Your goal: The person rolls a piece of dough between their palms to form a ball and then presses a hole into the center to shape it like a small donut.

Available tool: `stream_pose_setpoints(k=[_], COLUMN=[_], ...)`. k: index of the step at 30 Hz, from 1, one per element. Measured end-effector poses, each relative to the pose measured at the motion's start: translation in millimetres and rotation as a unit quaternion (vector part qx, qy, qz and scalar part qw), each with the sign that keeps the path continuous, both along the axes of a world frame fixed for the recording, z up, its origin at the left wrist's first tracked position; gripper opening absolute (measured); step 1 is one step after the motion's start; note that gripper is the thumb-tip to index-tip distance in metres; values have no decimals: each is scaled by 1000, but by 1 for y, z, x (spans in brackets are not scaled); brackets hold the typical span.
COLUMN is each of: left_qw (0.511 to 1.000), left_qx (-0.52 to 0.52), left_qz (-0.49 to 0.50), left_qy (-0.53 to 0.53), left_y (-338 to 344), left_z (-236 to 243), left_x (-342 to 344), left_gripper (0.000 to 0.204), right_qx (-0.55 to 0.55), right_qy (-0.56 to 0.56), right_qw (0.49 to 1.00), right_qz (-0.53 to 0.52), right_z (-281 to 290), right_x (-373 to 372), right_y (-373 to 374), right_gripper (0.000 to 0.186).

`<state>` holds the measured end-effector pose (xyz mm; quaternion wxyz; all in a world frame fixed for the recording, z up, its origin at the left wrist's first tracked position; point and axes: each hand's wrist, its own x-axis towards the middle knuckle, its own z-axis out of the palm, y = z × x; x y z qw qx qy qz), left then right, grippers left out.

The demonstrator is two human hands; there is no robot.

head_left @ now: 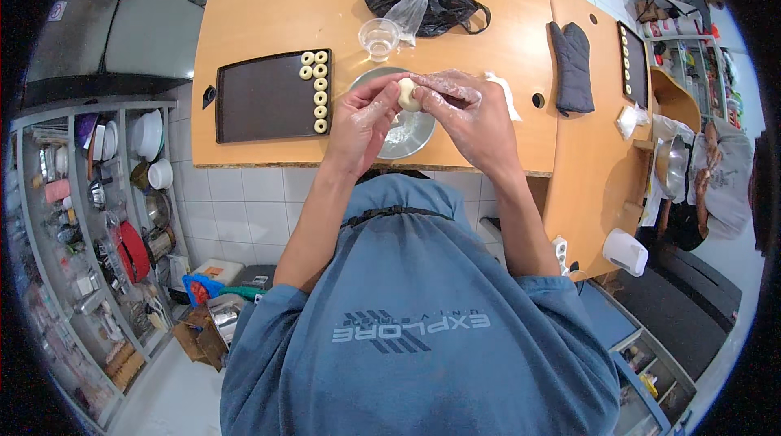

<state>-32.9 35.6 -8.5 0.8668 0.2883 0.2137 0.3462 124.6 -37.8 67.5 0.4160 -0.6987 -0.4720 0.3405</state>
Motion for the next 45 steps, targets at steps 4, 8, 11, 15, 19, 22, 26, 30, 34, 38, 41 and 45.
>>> stream_pose_setpoints(k=[4, 8, 11, 15, 19, 22, 26, 30, 34, 38, 41, 45], left_qw=[999, 1000, 999, 989, 988, 988, 998, 996, 959, 942, 924, 919], left_qx=[-39, -2, -9, -125, -107, -104, -45, 30, 169, 201, 219, 243], left_qz=[7, -4, -20, -22, -42, -40, -40, -21, 48, 94, 82, 78], left_qy=[-3, 21, -50, -81, -99, -110, -35, 76, 222, 250, 302, 300], left_y=[0, 0, 1, 2, 1, 1, 3, 1, -7, -11, -10, -9], left_z=[3, 1, -6, 5, 1, -1, 2, 15, 35, 34, 42, 37], left_x=[2, 1, -1, 1, -1, -1, -5, -4, 4, 6, 5, 4], left_gripper=[26, 28, 34, 34, 36, 36, 33, 35, 29, 34, 32, 32], right_qx=[31, 54, 48, 17, 21, 3, 27, 34, 45, 12, 4, 1], right_qy=[38, 42, 118, 148, 178, 179, 140, 92, 82, 118, 184, 210], right_qw=[999, 998, 992, 989, 984, 984, 989, 995, 994, 990, 980, 975], right_qz=[-14, -13, -5, -16, -11, -16, -26, -27, -52, -75, -69, -78], right_z=[-11, -12, -7, -9, -1, 1, -5, -7, -12, -16, -14, -13], right_x=[0, 0, -3, 0, 0, -2, 2, 1, -5, -4, -1, -1], right_y=[-1, 1, 2, 2, 3, 1, 0, -2, -1, -3, -2, -2], right_gripper=[27, 26, 30, 32, 30, 28, 28, 26, 27, 29, 31, 33])
